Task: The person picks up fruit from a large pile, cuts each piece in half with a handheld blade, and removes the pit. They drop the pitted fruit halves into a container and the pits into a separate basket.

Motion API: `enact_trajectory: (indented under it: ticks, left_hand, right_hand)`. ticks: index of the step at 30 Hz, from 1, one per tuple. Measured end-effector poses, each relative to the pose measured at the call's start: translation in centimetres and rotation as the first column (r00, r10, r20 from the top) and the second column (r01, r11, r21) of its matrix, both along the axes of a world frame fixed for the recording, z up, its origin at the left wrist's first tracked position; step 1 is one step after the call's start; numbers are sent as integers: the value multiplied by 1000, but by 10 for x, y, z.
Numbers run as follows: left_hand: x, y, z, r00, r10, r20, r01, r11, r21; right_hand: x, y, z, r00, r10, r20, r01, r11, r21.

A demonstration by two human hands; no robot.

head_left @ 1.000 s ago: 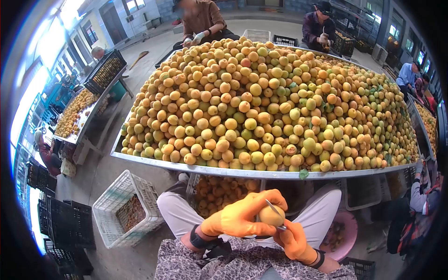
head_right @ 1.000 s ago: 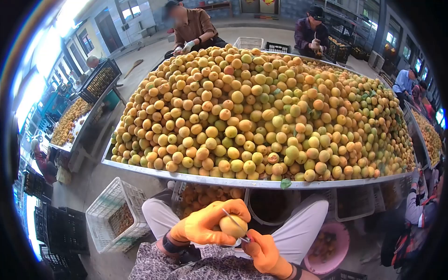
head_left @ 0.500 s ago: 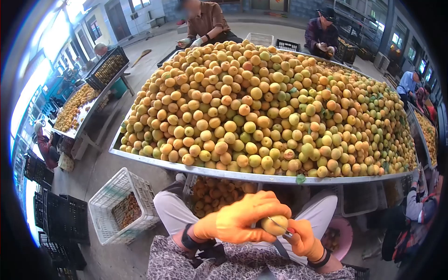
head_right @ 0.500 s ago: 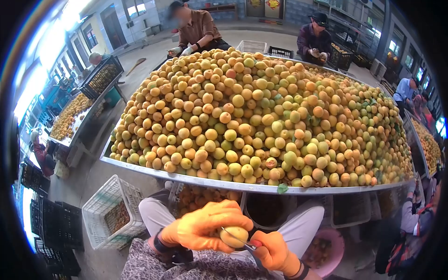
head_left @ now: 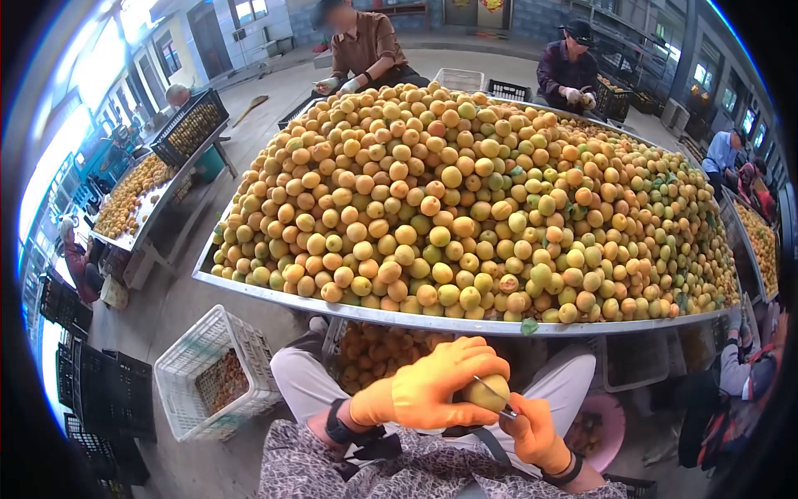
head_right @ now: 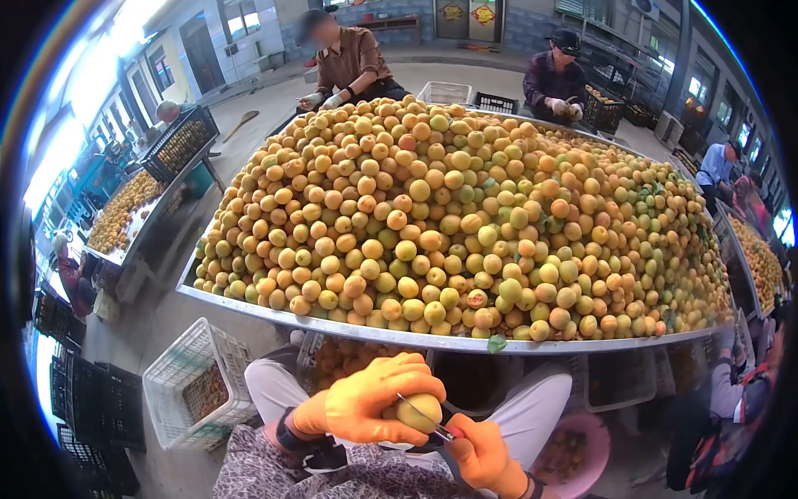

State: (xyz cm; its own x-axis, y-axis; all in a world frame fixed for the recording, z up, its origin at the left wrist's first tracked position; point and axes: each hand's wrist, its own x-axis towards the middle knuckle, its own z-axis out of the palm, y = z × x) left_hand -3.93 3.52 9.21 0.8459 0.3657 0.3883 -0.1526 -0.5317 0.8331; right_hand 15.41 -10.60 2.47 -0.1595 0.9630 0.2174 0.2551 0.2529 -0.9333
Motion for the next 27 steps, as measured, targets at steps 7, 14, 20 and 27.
enact_trajectory:
  ticks: [7, 14, 20, 27]
  left_hand:
    - [12, -35, -19, 964, -96, 247, 262, 500, -826]
    - [-4, -6, 6, 999, 42, -16, -41, 998, 36]
    - [10, -30, -15, 982, -21, 186, 154, 649, -745]
    - [7, -6, -13, 966, 251, -56, -247, 967, 60]
  right_hand:
    - [-21, 11, -19, 975, -146, -169, 184, 954, 237]
    - [6, 7, -23, 997, -33, 76, 18, 983, 183]
    - [-10, 7, -26, 992, -125, -12, 124, 958, 258]
    - [5, -5, -15, 990, -136, -31, 135, 990, -31]
